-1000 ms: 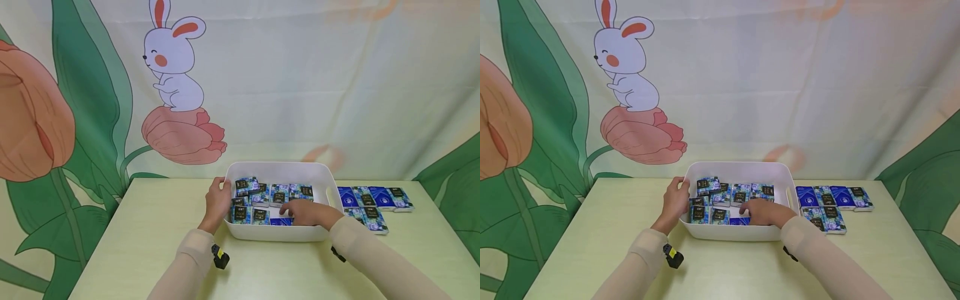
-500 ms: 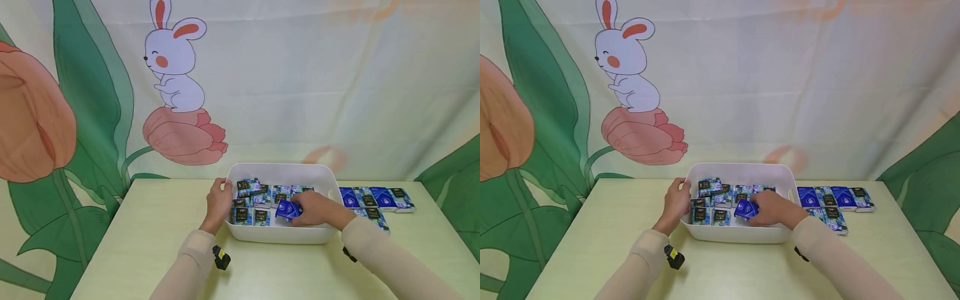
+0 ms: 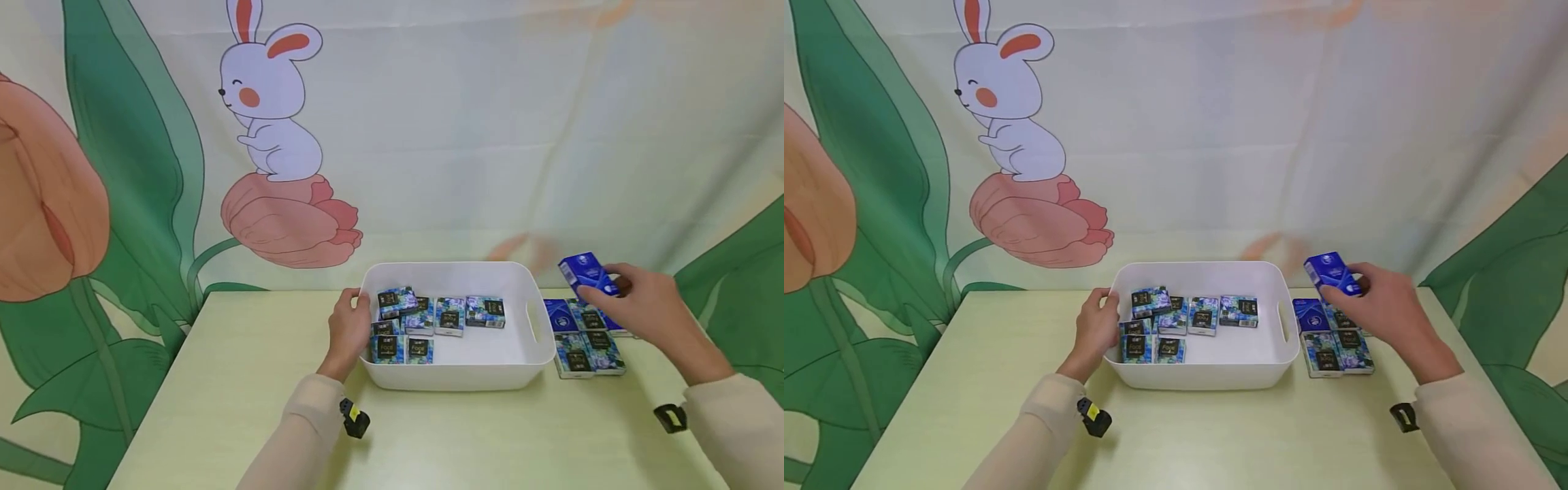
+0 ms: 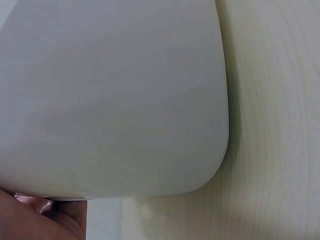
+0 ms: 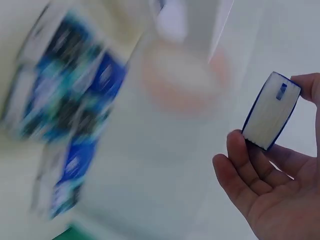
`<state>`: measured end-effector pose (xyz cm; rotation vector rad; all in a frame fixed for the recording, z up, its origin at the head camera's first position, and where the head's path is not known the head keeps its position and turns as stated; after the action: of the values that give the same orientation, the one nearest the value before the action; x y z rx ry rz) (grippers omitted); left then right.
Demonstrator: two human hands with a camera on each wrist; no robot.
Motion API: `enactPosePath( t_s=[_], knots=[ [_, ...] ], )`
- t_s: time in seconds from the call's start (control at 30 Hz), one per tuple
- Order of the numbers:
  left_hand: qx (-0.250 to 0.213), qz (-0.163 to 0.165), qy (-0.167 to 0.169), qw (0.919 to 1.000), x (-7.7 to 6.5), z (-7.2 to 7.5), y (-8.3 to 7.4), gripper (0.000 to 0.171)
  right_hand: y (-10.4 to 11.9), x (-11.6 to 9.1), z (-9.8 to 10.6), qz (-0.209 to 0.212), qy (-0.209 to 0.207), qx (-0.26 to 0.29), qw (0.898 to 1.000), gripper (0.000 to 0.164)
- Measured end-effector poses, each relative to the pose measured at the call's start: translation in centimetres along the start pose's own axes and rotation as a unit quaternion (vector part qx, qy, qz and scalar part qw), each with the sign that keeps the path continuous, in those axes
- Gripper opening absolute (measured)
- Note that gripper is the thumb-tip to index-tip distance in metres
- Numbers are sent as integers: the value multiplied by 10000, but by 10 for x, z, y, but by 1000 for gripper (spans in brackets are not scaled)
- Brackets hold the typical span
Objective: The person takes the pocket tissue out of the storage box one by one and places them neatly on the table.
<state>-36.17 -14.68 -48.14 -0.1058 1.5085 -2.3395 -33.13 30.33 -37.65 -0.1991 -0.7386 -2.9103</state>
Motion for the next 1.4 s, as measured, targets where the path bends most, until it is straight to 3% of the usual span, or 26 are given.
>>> enactPosePath(
  t_s=[0.13,0.33,0.47,0.6,0.9,1.03,1.23,1.4],
  knots=[
    [6,77,16,10000,1,1,3,40,-61,-17,6,-621,-126,-262,9976,86],
    [-63,201,115,9997,1,-1,3,40,-135,-47,-15,-1332,119,-692,9886,93],
    [-21,226,73,9997,0,-1,4,40,-166,-60,-38,-1537,599,-763,9833,95],
    [-13,227,56,9997,0,0,3,40,-179,-66,-61,-1598,1075,-666,9790,97],
    [-28,211,62,9998,-1,-1,3,40,-165,-67,-76,-1413,1189,-678,9805,98],
    [-21,203,95,9997,0,-1,5,40,-147,-63,-67,-1143,980,-742,9858,94],
    [-46,156,94,9998,0,-1,4,39,-76,-40,-35,-310,-160,-452,9984,74],
    [-46,168,124,9998,0,-1,5,39,-1,-18,-22,346,-396,-92,9986,65]
  ],
)
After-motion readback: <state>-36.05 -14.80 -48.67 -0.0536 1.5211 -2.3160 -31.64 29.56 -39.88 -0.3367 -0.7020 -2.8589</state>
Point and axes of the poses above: each hand's wrist, its own x-axis towards the middle knuckle, its own z-axis out of the back of the hand, y = z × x, the point moved 10 cm from there along x, towards the middle knuckle, and after that the axes turned 4 degrees about z, right-handed, at the moved point
